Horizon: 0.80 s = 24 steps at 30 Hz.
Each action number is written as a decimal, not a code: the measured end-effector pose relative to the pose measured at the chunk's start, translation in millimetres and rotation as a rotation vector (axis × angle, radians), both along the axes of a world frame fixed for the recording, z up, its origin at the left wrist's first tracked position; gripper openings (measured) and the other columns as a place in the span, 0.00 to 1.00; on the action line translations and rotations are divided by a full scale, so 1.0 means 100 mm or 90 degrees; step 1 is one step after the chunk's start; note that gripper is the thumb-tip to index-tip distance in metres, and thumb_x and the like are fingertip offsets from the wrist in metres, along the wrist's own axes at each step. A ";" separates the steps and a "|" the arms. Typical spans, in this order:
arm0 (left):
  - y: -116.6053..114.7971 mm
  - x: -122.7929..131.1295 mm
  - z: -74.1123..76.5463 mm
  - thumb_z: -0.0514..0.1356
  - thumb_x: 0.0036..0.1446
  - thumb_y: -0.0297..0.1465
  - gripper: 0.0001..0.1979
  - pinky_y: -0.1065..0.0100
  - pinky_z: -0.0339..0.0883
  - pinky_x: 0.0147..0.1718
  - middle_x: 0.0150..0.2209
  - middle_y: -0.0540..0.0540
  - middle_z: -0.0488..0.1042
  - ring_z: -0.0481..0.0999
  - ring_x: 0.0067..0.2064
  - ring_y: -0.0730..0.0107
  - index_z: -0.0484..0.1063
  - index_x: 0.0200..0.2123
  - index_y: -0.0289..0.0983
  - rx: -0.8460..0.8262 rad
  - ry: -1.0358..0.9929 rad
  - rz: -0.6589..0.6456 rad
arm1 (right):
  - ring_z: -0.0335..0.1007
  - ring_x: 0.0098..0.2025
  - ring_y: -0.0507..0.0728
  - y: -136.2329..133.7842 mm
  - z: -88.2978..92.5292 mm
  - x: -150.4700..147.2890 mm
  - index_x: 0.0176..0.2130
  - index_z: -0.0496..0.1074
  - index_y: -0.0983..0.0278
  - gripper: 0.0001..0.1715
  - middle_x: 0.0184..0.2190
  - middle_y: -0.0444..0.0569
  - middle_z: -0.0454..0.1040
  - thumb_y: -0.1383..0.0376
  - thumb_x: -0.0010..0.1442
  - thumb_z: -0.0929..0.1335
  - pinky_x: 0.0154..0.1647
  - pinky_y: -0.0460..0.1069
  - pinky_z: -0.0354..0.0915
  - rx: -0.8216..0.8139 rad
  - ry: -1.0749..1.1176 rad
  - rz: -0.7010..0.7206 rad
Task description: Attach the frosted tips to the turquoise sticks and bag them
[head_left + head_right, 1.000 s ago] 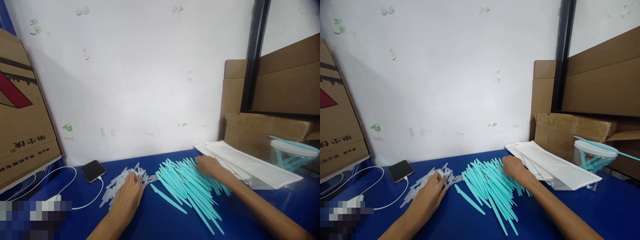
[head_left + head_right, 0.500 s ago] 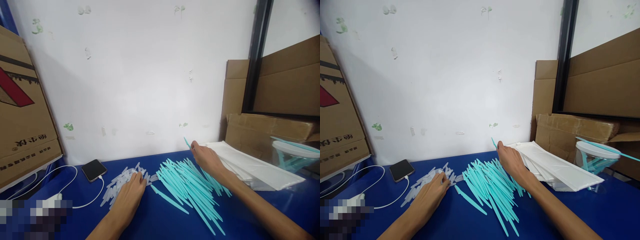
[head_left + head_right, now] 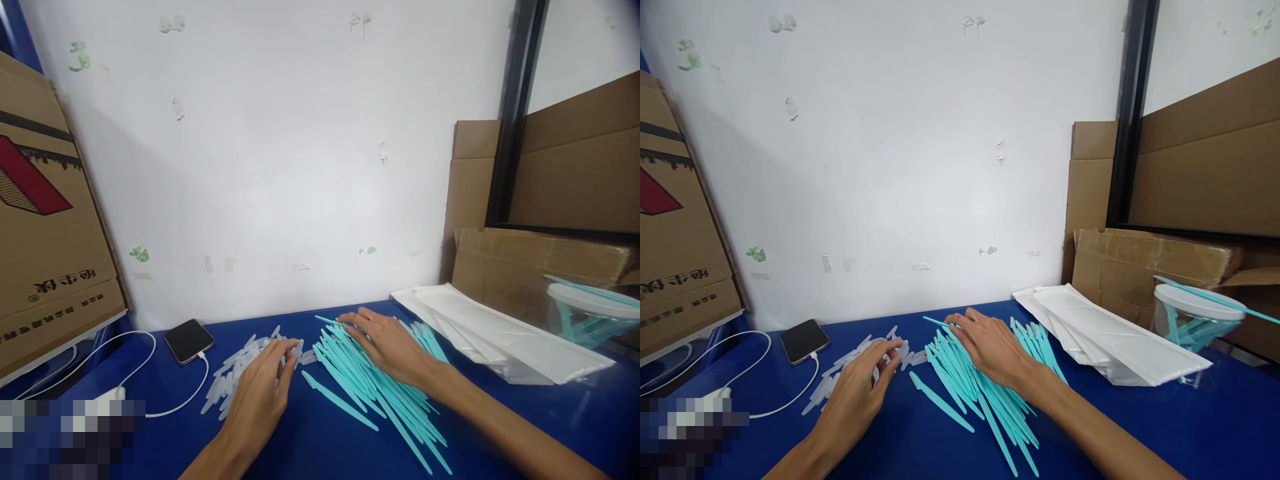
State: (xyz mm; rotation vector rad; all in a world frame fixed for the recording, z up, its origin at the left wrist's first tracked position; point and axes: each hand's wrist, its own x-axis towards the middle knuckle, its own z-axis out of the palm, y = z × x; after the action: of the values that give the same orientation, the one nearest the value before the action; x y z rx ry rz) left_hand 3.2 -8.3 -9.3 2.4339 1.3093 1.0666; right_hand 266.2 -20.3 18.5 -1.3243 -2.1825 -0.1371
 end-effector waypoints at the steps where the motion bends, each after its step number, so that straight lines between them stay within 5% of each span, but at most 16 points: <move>1: -0.01 0.02 0.00 0.49 0.68 0.39 0.14 0.66 0.68 0.31 0.38 0.48 0.75 0.75 0.32 0.67 0.68 0.50 0.42 -0.024 -0.036 0.001 | 0.70 0.31 0.53 -0.02 0.00 -0.02 0.57 0.68 0.56 0.23 0.39 0.48 0.74 0.56 0.74 0.54 0.32 0.48 0.61 0.001 -0.021 0.018; 6: -0.04 0.10 0.04 0.56 0.63 0.45 0.14 0.72 0.64 0.24 0.34 0.49 0.75 0.78 0.33 0.66 0.65 0.42 0.41 -0.166 -0.267 -0.036 | 0.67 0.29 0.50 -0.14 0.06 -0.09 0.55 0.72 0.54 0.21 0.37 0.45 0.74 0.57 0.73 0.56 0.28 0.46 0.54 0.018 -0.121 0.123; 10: -0.03 0.11 0.06 0.60 0.58 0.49 0.19 0.75 0.59 0.17 0.34 0.46 0.76 0.81 0.39 0.58 0.64 0.40 0.40 -0.244 -0.404 -0.072 | 0.69 0.31 0.51 -0.17 0.04 -0.12 0.53 0.74 0.57 0.20 0.35 0.46 0.75 0.61 0.73 0.56 0.28 0.47 0.54 0.022 -0.117 0.119; 19: -0.04 0.13 0.08 0.65 0.53 0.49 0.22 0.76 0.57 0.14 0.34 0.45 0.78 0.82 0.35 0.57 0.65 0.40 0.40 -0.323 -0.449 -0.075 | 0.71 0.33 0.51 -0.15 0.01 -0.13 0.52 0.74 0.58 0.21 0.38 0.47 0.77 0.60 0.73 0.56 0.30 0.46 0.58 0.029 -0.083 0.126; 24: -0.06 0.14 0.05 0.65 0.54 0.48 0.20 0.76 0.59 0.15 0.29 0.46 0.78 0.80 0.29 0.63 0.66 0.38 0.39 -0.396 -0.415 -0.159 | 0.72 0.35 0.52 -0.17 0.00 -0.17 0.52 0.75 0.58 0.21 0.38 0.47 0.78 0.59 0.73 0.57 0.32 0.46 0.59 0.007 -0.052 0.165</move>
State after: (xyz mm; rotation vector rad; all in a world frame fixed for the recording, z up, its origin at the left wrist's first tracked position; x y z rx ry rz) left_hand 17.4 -14.8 -3.9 1.5531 0.9018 1.0477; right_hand 249.4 -37.3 18.7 -1.0336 -2.3962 -0.1042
